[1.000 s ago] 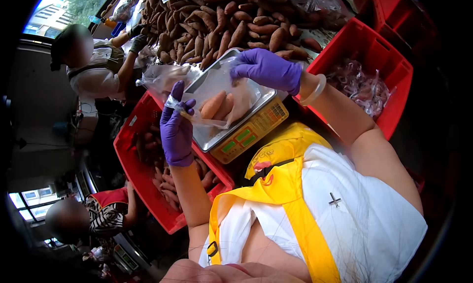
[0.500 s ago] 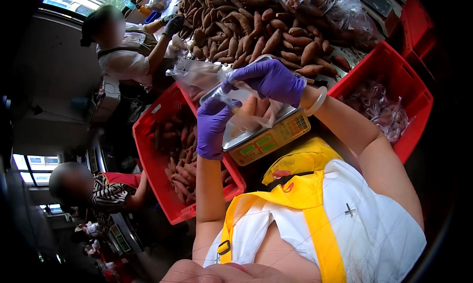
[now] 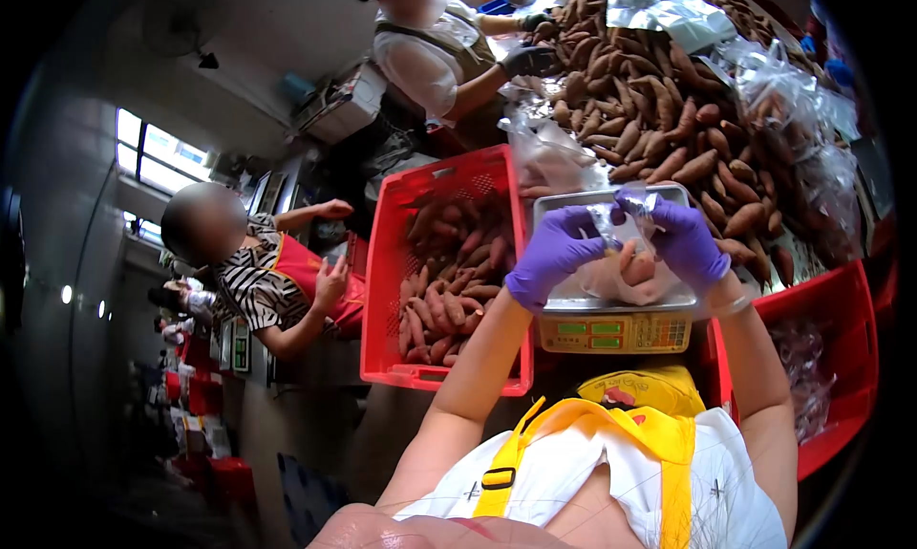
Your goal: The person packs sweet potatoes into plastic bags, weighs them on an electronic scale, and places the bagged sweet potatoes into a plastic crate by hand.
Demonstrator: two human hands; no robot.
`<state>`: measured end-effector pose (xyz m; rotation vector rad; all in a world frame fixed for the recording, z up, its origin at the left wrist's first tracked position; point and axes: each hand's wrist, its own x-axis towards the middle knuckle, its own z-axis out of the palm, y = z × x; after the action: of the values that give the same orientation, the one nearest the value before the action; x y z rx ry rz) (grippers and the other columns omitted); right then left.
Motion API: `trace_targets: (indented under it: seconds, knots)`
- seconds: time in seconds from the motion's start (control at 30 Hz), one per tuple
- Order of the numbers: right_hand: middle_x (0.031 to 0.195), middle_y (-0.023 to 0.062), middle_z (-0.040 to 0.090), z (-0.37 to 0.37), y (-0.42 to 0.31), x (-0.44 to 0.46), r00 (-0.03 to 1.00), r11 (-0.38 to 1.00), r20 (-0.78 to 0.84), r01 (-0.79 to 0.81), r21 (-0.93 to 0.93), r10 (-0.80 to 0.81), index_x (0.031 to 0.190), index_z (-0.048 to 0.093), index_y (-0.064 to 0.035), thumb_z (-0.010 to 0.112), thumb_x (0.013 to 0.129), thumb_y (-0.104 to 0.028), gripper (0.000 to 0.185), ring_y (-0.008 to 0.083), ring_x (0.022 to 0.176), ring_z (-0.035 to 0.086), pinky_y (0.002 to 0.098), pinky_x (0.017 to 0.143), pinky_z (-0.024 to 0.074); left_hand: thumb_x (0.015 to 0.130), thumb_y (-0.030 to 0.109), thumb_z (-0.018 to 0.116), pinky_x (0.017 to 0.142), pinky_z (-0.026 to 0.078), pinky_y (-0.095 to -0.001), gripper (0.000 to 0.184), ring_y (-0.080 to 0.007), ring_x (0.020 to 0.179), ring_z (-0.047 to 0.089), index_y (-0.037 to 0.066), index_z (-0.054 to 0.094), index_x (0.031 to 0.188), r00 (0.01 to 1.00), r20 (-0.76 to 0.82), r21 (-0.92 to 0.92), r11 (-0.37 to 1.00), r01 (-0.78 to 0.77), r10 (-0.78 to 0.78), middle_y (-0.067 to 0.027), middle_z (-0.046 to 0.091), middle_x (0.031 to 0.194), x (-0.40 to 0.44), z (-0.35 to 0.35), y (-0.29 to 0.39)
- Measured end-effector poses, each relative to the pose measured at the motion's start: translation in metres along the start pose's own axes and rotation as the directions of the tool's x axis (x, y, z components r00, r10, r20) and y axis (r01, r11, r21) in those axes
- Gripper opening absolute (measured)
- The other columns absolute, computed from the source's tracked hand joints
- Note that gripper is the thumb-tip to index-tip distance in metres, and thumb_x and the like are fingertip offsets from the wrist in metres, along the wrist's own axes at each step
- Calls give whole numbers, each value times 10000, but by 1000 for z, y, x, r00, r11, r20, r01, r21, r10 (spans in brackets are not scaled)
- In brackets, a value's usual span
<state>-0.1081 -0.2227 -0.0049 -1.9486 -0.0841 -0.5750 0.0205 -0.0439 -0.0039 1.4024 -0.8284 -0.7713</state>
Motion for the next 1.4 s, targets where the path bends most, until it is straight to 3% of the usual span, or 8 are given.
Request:
trace_targets:
  seconds: [0.2,0.4,0.47,0.67,0.8,1.0,1.13,1.4]
  knots:
    - [1029,65,689,21,8,6,956,907,104,-293,303,274,1196,630,-9,673,815,34,385,132,921,647,281,830,520,705,57,793,741,498,-246,323,-82,769,580,17,664,999,957,242,-240,946,217,-158,-3,656,866,6,30,5]
    - [768,23,642,-10,27,-38,850,498,269,-491,714,453,822,646,-16,638,861,-140,130,119,715,603,233,719,491,735,131,708,660,515,-326,221,-198,686,649,48,697,940,890,-417,613,780,124,187,-91,692,780,11,-20,-69]
    - [692,87,590,-2,55,-72,894,931,259,-355,-89,366,761,602,-4,681,792,-120,144,185,638,567,308,644,458,735,192,681,693,523,-381,230,-280,724,665,73,699,931,863,-485,760,555,337,140,-126,690,786,9,-48,-101]
    - [672,152,538,-10,98,-67,986,937,145,-22,-348,77,671,587,-24,682,728,-100,134,326,662,525,394,635,429,757,133,635,739,512,-349,180,-266,752,648,60,722,896,908,-259,936,317,152,328,-110,675,805,-10,-34,-87]
    - [721,163,555,-2,114,-71,983,977,178,68,-203,-31,698,593,-24,675,717,-60,92,340,684,532,391,644,441,740,-1,524,805,496,-340,175,-221,799,645,-8,690,794,970,-84,-268,943,199,-228,-111,688,854,-5,-13,-43]
    - [777,89,615,-16,80,-107,971,984,177,-143,-102,160,785,645,-26,658,796,-77,54,219,712,581,307,775,487,694,-48,443,843,464,-398,403,-263,917,616,-2,668,1026,873,187,-968,-235,86,-450,-174,672,1031,23,-45,-173]
    - [1061,42,683,-1,40,-70,862,457,350,-495,739,367,1183,646,-32,545,879,-74,323,124,891,636,288,892,494,901,-7,527,728,438,-238,481,-123,973,587,54,472,1375,994,72,-926,364,98,-85,-107,515,1372,28,-33,-134]
    - [1171,34,632,36,63,-6,910,742,108,-390,545,400,1329,539,-61,662,879,-120,470,82,987,585,260,884,487,790,26,723,736,505,-248,350,-124,833,628,-28,644,1127,954,199,-62,969,239,-222,-59,691,1004,30,7,-43]
